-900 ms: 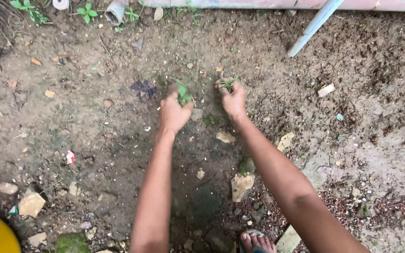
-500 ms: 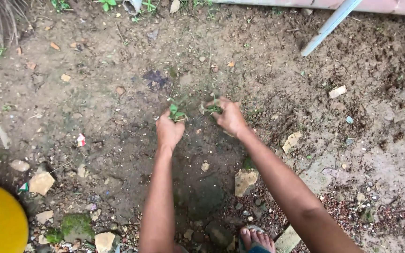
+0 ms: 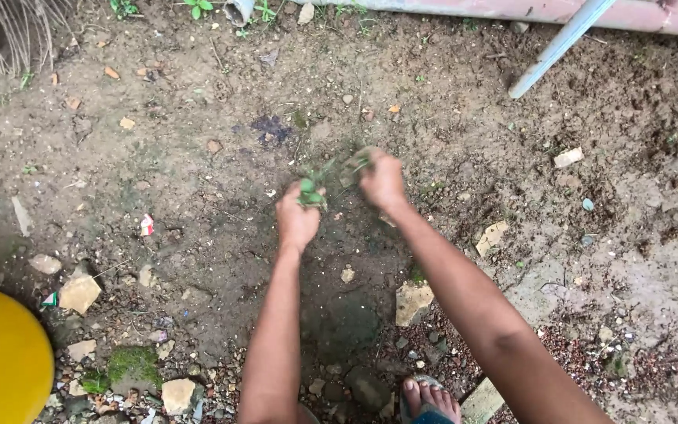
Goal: Pulling weeds from the ground by hand and collecting them in a yellow bucket, followed by handling a bag of organic waste.
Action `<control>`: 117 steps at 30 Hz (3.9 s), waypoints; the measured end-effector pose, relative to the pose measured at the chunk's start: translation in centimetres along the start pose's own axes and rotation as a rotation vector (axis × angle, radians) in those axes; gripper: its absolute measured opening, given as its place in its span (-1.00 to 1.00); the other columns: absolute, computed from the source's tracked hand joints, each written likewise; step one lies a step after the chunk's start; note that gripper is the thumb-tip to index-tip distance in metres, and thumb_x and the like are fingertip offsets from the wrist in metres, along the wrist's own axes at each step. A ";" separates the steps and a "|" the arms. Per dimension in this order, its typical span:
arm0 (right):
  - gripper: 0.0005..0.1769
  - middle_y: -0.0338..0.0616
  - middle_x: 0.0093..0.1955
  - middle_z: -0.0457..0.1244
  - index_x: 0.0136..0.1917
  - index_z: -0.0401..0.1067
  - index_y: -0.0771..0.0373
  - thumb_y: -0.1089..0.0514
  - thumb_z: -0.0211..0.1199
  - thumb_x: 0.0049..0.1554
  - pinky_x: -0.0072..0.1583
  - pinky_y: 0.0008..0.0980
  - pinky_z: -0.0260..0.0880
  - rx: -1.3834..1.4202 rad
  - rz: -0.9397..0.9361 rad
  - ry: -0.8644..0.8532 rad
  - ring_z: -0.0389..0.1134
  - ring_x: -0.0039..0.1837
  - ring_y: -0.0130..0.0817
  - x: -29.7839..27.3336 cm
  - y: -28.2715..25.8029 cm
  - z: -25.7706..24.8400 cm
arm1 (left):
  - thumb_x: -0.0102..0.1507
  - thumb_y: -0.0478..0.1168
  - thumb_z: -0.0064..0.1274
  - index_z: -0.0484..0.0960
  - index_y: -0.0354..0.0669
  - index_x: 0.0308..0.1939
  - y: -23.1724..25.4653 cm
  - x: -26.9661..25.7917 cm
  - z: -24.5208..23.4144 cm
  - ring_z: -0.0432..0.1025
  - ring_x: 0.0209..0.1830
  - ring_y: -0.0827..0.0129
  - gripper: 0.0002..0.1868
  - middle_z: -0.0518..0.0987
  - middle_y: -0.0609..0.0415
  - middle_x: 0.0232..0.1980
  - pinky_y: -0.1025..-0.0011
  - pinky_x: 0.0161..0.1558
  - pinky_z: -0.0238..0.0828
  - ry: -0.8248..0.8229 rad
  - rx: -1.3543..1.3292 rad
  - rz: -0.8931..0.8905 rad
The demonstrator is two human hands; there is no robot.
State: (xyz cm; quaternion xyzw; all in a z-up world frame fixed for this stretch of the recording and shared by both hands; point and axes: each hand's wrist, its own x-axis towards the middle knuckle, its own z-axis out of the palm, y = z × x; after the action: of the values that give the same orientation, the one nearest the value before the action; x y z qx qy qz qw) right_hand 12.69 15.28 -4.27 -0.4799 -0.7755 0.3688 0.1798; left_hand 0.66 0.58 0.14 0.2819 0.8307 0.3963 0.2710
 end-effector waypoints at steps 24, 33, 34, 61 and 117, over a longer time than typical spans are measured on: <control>-0.73 -0.16 -0.01 0.44 0.06 0.49 0.08 0.35 0.21 0.12 0.21 -0.11 0.46 0.087 0.047 0.094 0.46 0.18 -0.08 -3.2 -0.1 -3.1 | 0.17 -0.19 0.18 0.66 0.10 0.21 0.2 6.9 2.0 0.41 0.36 0.11 -0.52 0.57 0.08 0.32 0.14 0.38 0.36 0.018 0.222 -0.113; -0.64 -0.29 0.08 0.42 0.16 0.39 -0.10 0.27 0.18 0.13 0.40 -0.03 0.22 -0.079 0.180 0.258 0.43 0.23 -0.12 8.1 5.2 -6.4 | 0.30 -0.01 0.19 0.64 0.27 0.10 1.2 13.8 0.5 0.54 0.14 0.16 -0.73 0.72 0.22 -0.02 0.13 0.35 0.24 0.353 0.044 -0.111; -0.64 -0.29 0.08 0.42 0.16 0.39 -0.10 0.27 0.18 0.13 0.40 -0.03 0.22 -0.080 0.177 0.255 0.43 0.23 -0.12 8.6 4.7 -6.6 | 0.30 -0.01 0.19 0.64 0.27 0.10 3.3 13.2 -0.6 0.54 0.14 0.16 -0.73 0.72 0.22 -0.02 0.13 0.35 0.24 0.356 0.042 -0.114; -0.55 -0.24 0.41 0.12 0.22 0.42 0.00 0.21 0.16 0.05 0.20 0.03 0.55 -0.601 -0.018 -0.329 0.46 0.09 0.27 12.6 10.4 -7.5 | 0.09 -0.16 0.26 0.78 -0.14 -0.01 27.6 15.0 -18.9 0.61 0.04 -0.11 -0.61 0.73 -0.24 -0.04 -0.03 0.06 0.60 -0.313 1.082 0.004; -0.76 0.01 -0.07 0.43 -0.04 0.54 0.12 0.19 0.42 -0.03 0.17 0.06 0.53 -0.323 0.215 0.174 0.46 0.09 0.09 15.4 4.3 -5.9 | 0.30 -0.39 0.15 0.69 -0.16 0.03 14.3 31.1 5.1 0.60 -0.17 0.27 -0.77 0.71 -0.02 -0.13 0.30 -0.10 0.55 -0.235 -0.687 -0.016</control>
State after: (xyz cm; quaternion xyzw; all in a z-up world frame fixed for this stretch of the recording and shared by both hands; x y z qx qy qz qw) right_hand 11.73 32.28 -4.70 -0.6126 -0.7503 0.2140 0.1265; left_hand -13.90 31.97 1.90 0.2115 0.6144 0.6152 0.4464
